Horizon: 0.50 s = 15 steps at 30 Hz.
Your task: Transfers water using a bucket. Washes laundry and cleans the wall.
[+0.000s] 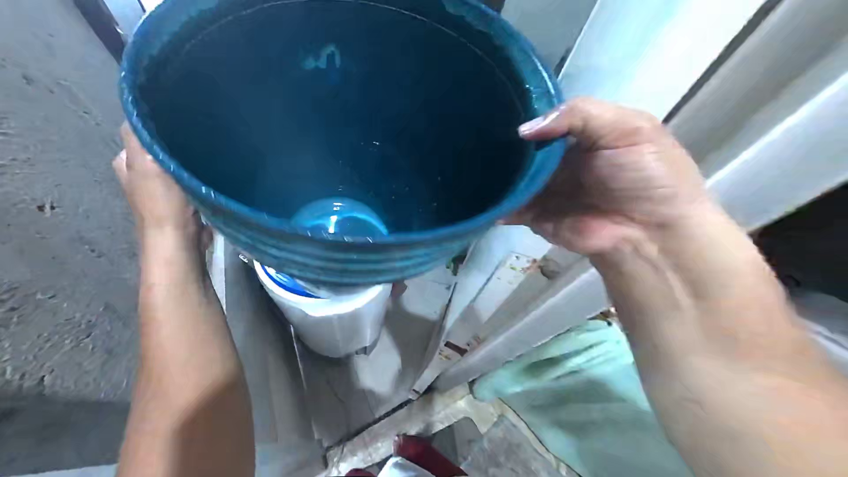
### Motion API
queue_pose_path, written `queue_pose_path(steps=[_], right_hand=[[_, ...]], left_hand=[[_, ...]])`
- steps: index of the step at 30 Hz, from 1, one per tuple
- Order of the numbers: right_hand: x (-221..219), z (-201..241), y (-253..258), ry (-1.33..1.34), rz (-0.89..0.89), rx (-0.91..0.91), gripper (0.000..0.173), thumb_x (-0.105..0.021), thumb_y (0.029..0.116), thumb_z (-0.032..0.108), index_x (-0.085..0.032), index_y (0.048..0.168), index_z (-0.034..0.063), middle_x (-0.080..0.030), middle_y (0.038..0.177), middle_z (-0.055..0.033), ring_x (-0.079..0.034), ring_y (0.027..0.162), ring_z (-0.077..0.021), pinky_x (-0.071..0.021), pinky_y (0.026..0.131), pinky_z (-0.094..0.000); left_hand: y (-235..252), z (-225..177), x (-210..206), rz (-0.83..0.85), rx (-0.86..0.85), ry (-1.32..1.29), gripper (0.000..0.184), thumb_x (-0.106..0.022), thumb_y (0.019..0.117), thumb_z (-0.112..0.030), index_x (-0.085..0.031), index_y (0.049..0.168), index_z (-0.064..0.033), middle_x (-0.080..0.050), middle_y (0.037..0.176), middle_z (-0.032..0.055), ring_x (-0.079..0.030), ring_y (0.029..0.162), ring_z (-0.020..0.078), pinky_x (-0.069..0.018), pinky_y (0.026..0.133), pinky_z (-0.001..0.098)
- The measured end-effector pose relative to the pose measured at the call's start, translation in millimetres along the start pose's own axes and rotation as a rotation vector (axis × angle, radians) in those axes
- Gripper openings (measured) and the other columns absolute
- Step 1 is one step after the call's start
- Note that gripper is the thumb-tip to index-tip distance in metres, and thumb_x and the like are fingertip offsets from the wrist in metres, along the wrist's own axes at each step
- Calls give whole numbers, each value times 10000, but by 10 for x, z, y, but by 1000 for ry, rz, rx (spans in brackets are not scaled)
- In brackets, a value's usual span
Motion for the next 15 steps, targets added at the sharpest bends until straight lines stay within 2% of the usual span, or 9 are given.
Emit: queue_pose_path(steps=[2, 3, 4, 5, 7, 9, 10, 12, 15], right_hand=[[-29, -111, 316, 82, -45, -60, 234, -555, 956, 348, -589, 1137, 204, -679, 951, -50, -699, 768, -214, -606, 641, -427], [-67, -146, 463, 118, -70, -77, 271, -560, 965, 353, -572, 1191, 205, -675, 1017, -63, -704, 814, -234, -609, 667, -443], [-113, -173, 612, 147, -94, -83, 299, -560, 975, 354, -552, 1233, 201, -664, 1063, -78, -708, 823, -246, -615, 664, -444], [-159, -209, 762, 169, -125, -87, 315, -563, 979, 355, -536, 1250, 198, -653, 1069, -87, -703, 801, -246, -613, 644, -431], [-261, -270, 1090, 228, -176, -90, 352, -581, 972, 351, -514, 1276, 187, -619, 1095, -109, -675, 813, -258, -592, 648, -430], [-371, -320, 1431, 279, -204, -88, 469, -594, 964, 352, -471, 1383, 182, -589, 1211, -145, -671, 919, -294, -592, 702, -455], [-422, -338, 1603, 293, -216, -80, 500, -595, 961, 356, -443, 1403, 178, -572, 1239, -151, -666, 952, -301, -591, 712, -459], [-507, -371, 1923, 324, -240, -48, 520, -602, 956, 347, -422, 1410, 168, -554, 1274, -166, -656, 1002, -325, -590, 719, -476], [-589, -373, 2361, 279, -301, 31, 482, -604, 953, 340, -469, 1375, 152, -582, 1218, -157, -676, 954, -310, -602, 681, -469]], left_hand=[[-116, -64, -207, -127, 247, 161, 450, -268, 1124, -410, -613, 1003, -148, -640, 868, -86, -630, 786, 3, -553, 733, 253], [-207, 74, -240, -113, 329, 226, 470, -258, 1124, -418, -612, 1088, -111, -643, 967, -56, -632, 865, 24, -543, 786, 265], [-323, 292, -239, -53, 367, 300, 481, -284, 1121, -396, -596, 1218, -43, -646, 1125, 22, -637, 993, 79, -541, 874, 309], [-472, 573, -205, 22, 378, 397, 473, -341, 1109, -355, -568, 1297, 15, -645, 1249, 118, -635, 1086, 157, -527, 936, 374], [-864, 1219, -97, 96, 465, 578, 466, -490, 1078, -309, -546, 1313, 89, -622, 1233, 280, -621, 1100, 361, -500, 944, 557], [-1347, 1938, 74, 106, 684, 675, 578, -607, 1032, -313, -474, 1400, 113, -568, 1306, 371, -576, 1195, 498, -456, 1006, 646], [-1592, 2290, 178, 93, 801, 693, 684, -663, 1002, -326, -407, 1463, 109, -518, 1380, 389, -534, 1271, 521, -429, 1055, 650], [-1990, 2860, 321, 35, 967, 705, 878, -749, 936, -363, -289, 1545, 73, -461, 1453, 377, -503, 1324, 502, -432, 1077, 626], [-2193, 3304, 269, -21, 1055, 682, 1091, -831, 865, -378, -133, 1612, 3, -461, 1456, 374, -528, 1302, 493, -456, 1061, 613]])
Point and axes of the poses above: each hand's wrist, its own y-axis towards the middle knuckle, its own x-axis out of the back of the hand, z = x × y, the point moved 9 cm from there along y, towards the middle knuckle
